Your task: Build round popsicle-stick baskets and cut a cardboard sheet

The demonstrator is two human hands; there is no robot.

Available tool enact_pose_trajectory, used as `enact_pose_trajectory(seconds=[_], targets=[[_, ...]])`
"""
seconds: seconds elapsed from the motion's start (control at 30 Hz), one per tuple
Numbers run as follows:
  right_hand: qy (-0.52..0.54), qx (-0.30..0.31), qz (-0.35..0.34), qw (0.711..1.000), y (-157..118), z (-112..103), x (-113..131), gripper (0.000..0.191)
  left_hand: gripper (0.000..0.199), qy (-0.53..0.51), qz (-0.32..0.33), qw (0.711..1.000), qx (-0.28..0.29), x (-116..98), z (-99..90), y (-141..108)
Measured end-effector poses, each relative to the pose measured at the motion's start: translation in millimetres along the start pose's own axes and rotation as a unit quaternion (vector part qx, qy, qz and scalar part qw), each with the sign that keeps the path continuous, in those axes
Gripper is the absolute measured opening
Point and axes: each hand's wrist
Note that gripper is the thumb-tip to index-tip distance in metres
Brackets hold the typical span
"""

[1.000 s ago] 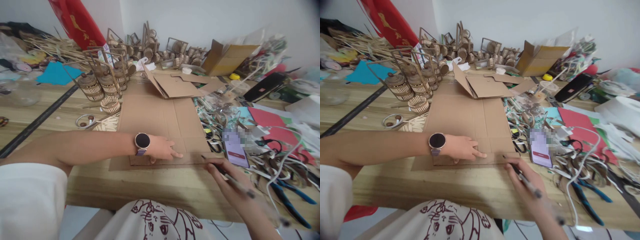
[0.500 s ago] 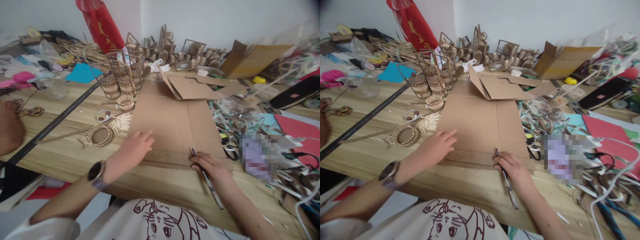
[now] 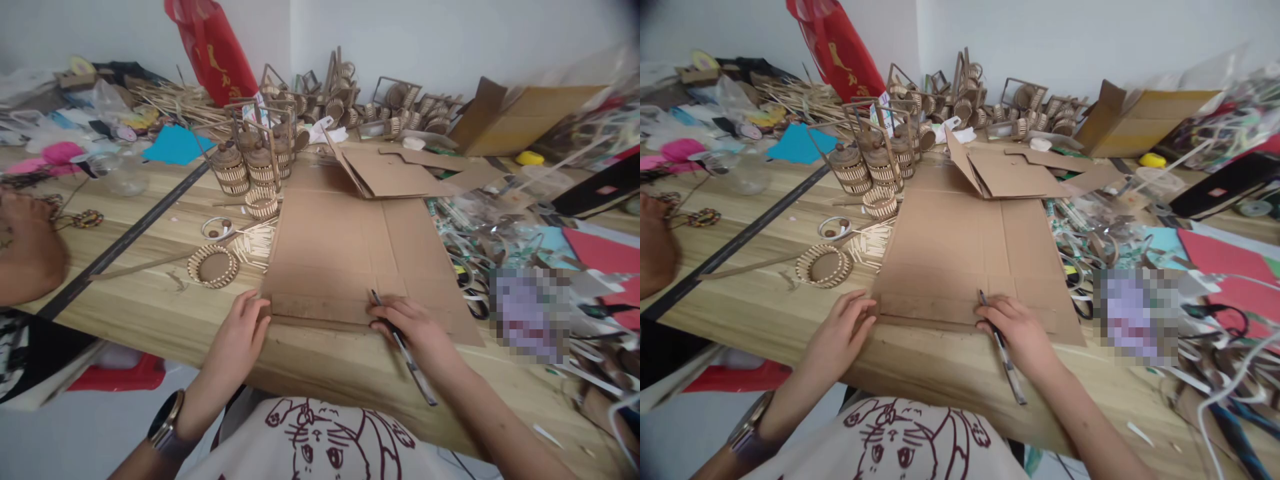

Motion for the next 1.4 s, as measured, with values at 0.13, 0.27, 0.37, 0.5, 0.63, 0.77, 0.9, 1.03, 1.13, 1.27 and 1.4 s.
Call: enact_pose_trajectory(seconds=[0.13, 0.27, 0.37, 0.5, 0.63, 0.77, 0.9, 1.03, 1.13, 1.27, 1.4], targets=[[-0.003, 0.006, -0.012, 1.000, 11, 14, 11, 0.016, 0.027, 0.048, 0.093, 0.994, 0.019, 7, -3.1, 11], [-0.013, 0.011, -0.010, 1.000, 14, 22, 17, 0.016, 0.034, 0.052, 0.170, 0.982, 0.060, 14, -1.7, 24], [-0.017, 0.004, -0.004, 1.000, 13, 23, 20, 0.016, 0.034, 0.040, 0.178, 0.980, 0.081, 20, 0.7, 27], [-0.014, 0.000, 0.004, 1.000, 10, 24, 21, 0.018, 0.033, 0.028, 0.180, 0.979, 0.095, 28, 3.8, 25], [-0.016, -0.004, 0.002, 1.000, 9, 25, 21, 0.018, 0.032, 0.010, 0.183, 0.979, 0.092, 33, 4.6, 24], [-0.026, -0.009, -0.007, 1.000, 10, 25, 23, 0.018, 0.032, 0.001, 0.184, 0.979, 0.087, 36, 4.1, 23], [-0.031, -0.012, -0.018, 0.999, 11, 23, 25, 0.019, 0.032, -0.008, 0.189, 0.978, 0.084, 39, 3.8, 24], [-0.028, -0.012, -0.021, 0.999, 10, 23, 25, 0.021, 0.032, -0.015, 0.193, 0.978, 0.081, 41, 3.3, 24], [-0.020, -0.011, -0.021, 1.000, 9, 24, 24, 0.020, 0.033, -0.018, 0.191, 0.977, 0.088, 42, 2.6, 24], [-0.011, -0.005, -0.017, 1.000, 9, 24, 24, 0.020, 0.034, -0.020, 0.186, 0.978, 0.095, 41, 1.0, 24], [-0.005, 0.007, -0.004, 1.000, 10, 24, 24, 0.019, 0.034, -0.021, 0.190, 0.976, 0.101, 41, -0.3, 24]])
Point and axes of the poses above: each hand's wrist, its own y-axis towards the middle knuckle, its own z-axis out of the palm, x = y × z, and after that the axes turned 15 degrees about -x, right-handed
